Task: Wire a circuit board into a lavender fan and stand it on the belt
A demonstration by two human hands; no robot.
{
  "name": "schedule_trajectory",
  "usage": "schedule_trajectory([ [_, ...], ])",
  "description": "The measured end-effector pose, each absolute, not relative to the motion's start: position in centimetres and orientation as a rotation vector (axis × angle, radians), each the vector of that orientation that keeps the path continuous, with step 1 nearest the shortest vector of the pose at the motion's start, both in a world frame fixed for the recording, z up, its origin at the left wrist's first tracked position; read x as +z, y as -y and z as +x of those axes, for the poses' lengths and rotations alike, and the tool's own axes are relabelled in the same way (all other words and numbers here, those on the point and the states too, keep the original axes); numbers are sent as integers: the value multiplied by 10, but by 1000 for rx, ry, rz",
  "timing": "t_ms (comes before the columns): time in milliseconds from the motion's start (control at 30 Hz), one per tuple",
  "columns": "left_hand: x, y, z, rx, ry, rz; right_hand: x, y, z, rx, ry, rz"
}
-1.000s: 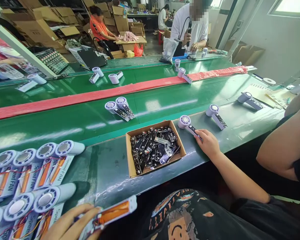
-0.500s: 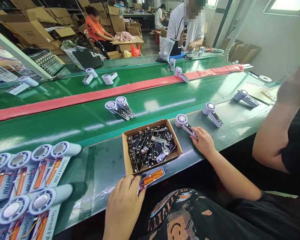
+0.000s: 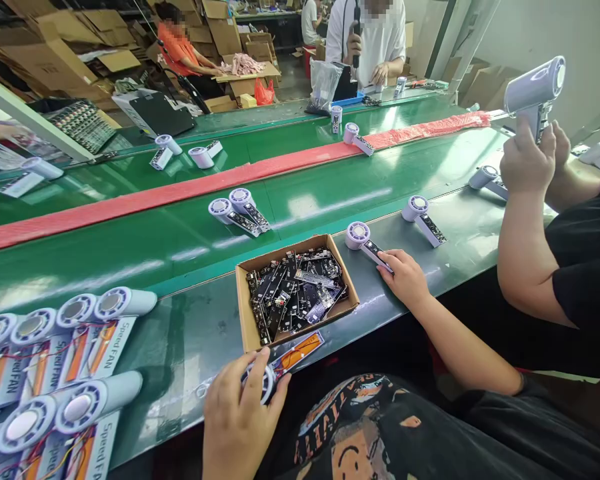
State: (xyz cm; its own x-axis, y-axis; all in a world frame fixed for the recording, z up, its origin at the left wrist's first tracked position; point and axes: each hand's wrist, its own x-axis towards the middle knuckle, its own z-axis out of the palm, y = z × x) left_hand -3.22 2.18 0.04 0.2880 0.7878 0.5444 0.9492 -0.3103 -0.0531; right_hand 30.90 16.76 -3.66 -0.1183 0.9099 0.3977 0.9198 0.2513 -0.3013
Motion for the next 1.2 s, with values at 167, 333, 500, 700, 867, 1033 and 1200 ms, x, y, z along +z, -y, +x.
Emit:
schedule_trajectory([
  [167, 2, -16, -44, -690, 1494, -2221, -39, -168, 310, -19, 1993, -1647],
  [333, -2, -8, -57, -687, 1428, -2275, -38, -168, 311, 13, 1979, -1665],
  [500, -14, -8, -61, -685, 1488, -2273, -32, -175, 309, 39, 1960, -1766],
  [700, -28, -13, -59, -896, 1571, -2291, -22, -203, 310, 6, 1872, -1944],
  [867, -30, -12, -57, -914, 1660, -2307, 15, -186, 285, -128, 1874, -1850],
  [1033, -25, -15, -50, -829, 1757, -2280, 53, -167, 215, 213, 2688, -1050],
  [1200, -23, -14, -40, -818, 1879, -2208, 57, -190, 164, 125, 2778, -1498],
])
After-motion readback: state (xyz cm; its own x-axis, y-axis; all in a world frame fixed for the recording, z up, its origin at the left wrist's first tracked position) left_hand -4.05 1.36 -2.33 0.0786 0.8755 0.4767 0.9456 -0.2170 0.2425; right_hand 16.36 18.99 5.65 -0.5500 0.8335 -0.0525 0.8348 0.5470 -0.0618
